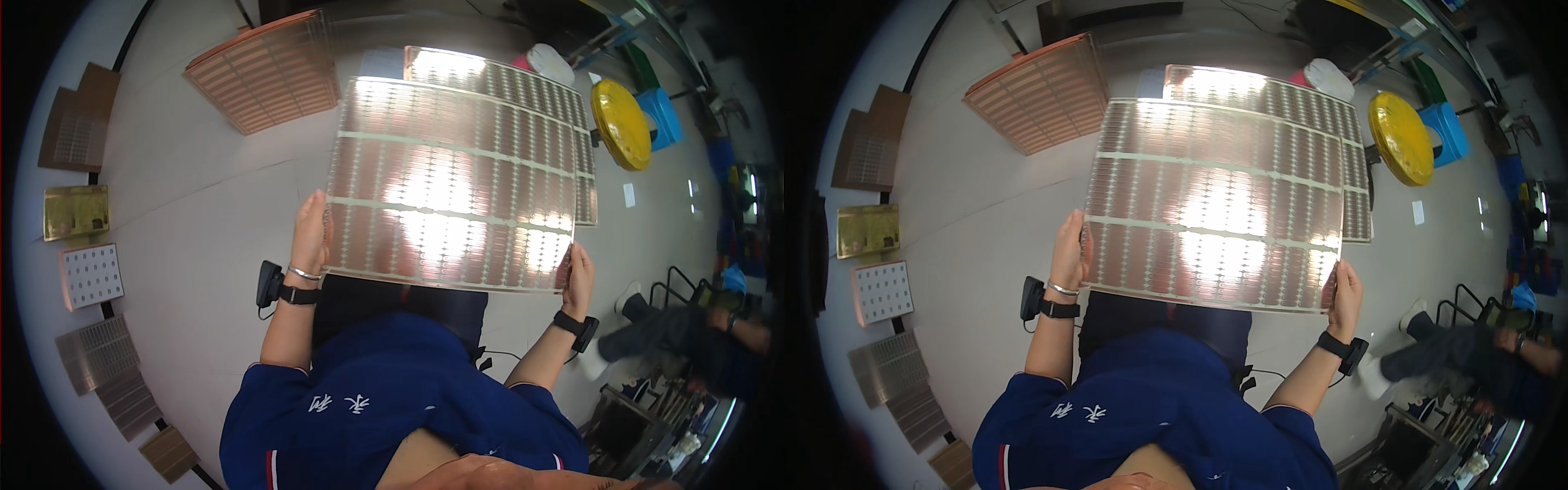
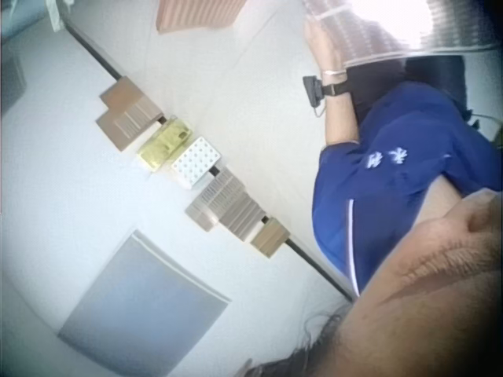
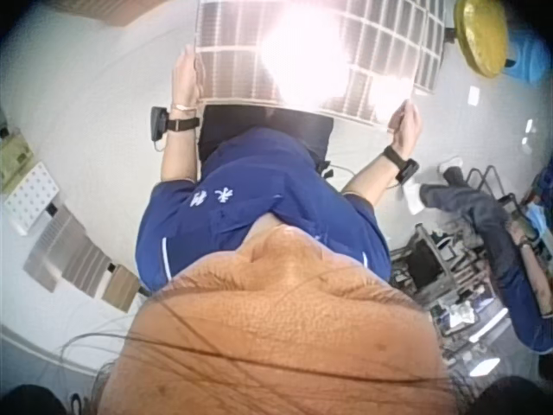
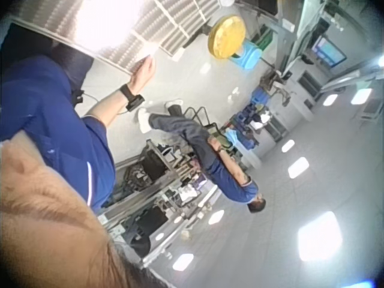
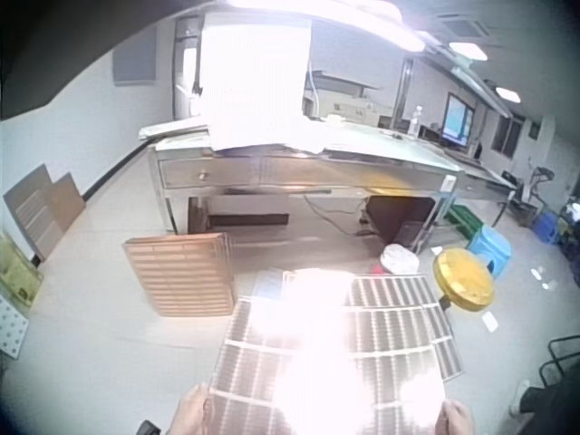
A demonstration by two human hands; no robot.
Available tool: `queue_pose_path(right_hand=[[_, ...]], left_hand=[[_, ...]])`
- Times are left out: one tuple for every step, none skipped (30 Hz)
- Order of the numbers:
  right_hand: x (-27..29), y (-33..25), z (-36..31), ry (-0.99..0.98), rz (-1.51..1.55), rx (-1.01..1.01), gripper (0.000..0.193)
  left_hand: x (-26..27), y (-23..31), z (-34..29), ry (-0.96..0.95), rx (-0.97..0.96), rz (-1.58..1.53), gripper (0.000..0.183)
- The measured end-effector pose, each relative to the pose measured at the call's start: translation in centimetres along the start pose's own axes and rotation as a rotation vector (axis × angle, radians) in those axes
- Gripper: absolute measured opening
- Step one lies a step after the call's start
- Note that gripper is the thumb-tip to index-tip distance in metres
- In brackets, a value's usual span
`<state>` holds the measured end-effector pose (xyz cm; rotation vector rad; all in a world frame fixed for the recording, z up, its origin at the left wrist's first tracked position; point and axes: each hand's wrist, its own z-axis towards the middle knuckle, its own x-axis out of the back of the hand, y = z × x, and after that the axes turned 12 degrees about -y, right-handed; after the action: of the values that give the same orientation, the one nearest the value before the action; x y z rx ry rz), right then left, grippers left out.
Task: Inspecting and flipping flexible metal etched plates.
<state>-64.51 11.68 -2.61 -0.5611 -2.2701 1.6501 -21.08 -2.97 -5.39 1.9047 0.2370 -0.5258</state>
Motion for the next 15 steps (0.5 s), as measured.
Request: queue_pose_path(right_hand=[[-0.1, -0.4, -0.2, -0.047, 0.034, 0.019, 0.026], [-0.2, -0.8, -0.3, -0.027, 0.032, 0.023, 0.026], [-0.4, -1.3, -0.3, -0.052, 0.023, 0.043, 0.027], [-0.5, -1.5, -0.4, -0.067, 0.013, 0.066, 0.028], [-0.5, -1.6, -0.3, -0.089, 0.015, 0.079, 0.028], [-0.9, -1.9, -0.3, -0.075, 0.015, 0.081, 0.028], [-1.3, -2.1, -0.3, -0.086, 0.018, 0.105, 0.028], [-1.4, -2.3, -0.3, -0.097, 0.021, 0.129, 0.028], [-1.5, -2.4, -0.2, -0.106, 0.008, 0.145, 0.029], [-1.7, -2.6, -0.3, -0.089, 0.005, 0.149, 0.029], [-2.0, -2.9, -0.6, -0.1, 0.034, 0.155, 0.029], [-2.4, -3.3, -0.7, -0.114, 0.063, 0.162, 0.029], [-2.7, -3.6, -0.9, -0.113, 0.073, 0.167, 0.03], [-2.7, -3.7, -0.9, -0.1, 0.071, 0.17, 0.03], [-2.7, -3.8, -0.9, -0.128, 0.074, 0.181, 0.03]], left_hand=[[0.2, 0.0, 0.0, 0.031, 0.006, 0.044, 0.026], [0.6, 0.0, -0.1, 0.062, 0.012, 0.088, 0.025], [1.1, 0.0, -0.2, 0.058, -0.009, 0.058, 0.024], [1.1, 0.0, -0.2, 0.037, 0.001, 0.055, 0.024], [1.0, 0.1, -0.3, 0.076, -0.022, 0.051, 0.024], [1.0, 0.5, -0.6, 0.125, -0.048, 0.049, 0.024], [1.3, 0.5, -0.6, 0.107, -0.041, 0.046, 0.024], [1.7, 0.5, -0.6, 0.121, -0.046, 0.052, 0.024], [1.9, 0.5, -0.6, 0.136, -0.053, 0.06, 0.024], [2.0, 0.6, -0.6, 0.12, -0.047, 0.058, 0.024], [1.9, 0.7, -0.7, 0.137, -0.046, 0.056, 0.025], [1.8, 0.9, -0.9, 0.156, -0.047, 0.055, 0.026], [1.5, 1.3, -1.0, 0.14, -0.035, 0.109, 0.028], [1.6, 1.3, -1.0, 0.127, -0.03, 0.108, 0.028], [1.9, 1.3, -1.1, 0.136, -0.027, 0.138, 0.029]])
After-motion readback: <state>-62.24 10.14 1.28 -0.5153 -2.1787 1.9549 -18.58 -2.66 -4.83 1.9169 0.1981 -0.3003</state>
